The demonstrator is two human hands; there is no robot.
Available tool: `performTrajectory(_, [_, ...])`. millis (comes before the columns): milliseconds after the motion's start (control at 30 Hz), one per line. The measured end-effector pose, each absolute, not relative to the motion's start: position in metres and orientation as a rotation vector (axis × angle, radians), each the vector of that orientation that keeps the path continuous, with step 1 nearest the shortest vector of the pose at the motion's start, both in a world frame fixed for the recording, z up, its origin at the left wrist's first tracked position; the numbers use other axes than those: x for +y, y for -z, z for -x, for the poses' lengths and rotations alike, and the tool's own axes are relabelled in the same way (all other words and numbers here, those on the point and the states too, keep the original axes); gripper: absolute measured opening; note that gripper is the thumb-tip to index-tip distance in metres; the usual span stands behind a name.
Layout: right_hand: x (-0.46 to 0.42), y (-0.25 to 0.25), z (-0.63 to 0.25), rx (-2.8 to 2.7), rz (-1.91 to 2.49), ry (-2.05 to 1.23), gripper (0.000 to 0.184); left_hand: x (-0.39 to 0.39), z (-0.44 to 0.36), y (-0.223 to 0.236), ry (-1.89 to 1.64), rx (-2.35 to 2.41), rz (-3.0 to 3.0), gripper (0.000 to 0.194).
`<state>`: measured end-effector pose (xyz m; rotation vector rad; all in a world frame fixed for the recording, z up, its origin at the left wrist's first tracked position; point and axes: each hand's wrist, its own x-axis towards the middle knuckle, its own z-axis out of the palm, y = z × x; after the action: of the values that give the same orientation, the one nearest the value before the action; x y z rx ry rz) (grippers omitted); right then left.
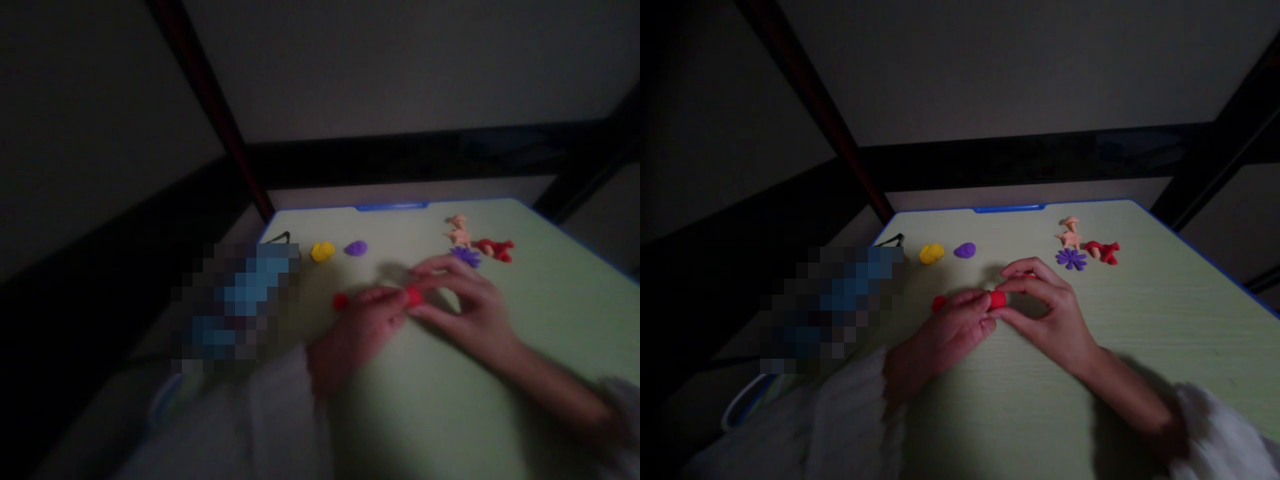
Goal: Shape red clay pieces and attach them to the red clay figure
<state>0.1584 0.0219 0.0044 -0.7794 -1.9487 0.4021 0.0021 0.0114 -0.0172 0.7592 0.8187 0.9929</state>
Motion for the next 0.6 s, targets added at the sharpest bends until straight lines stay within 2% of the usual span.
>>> performTrajectory(600, [0.0218,-0.0043,-0.1568,-1.979,0.756,-0.384,0.019,0.009,-0.0023,0.0082,-0.988,0.842,-0.791,0.016])
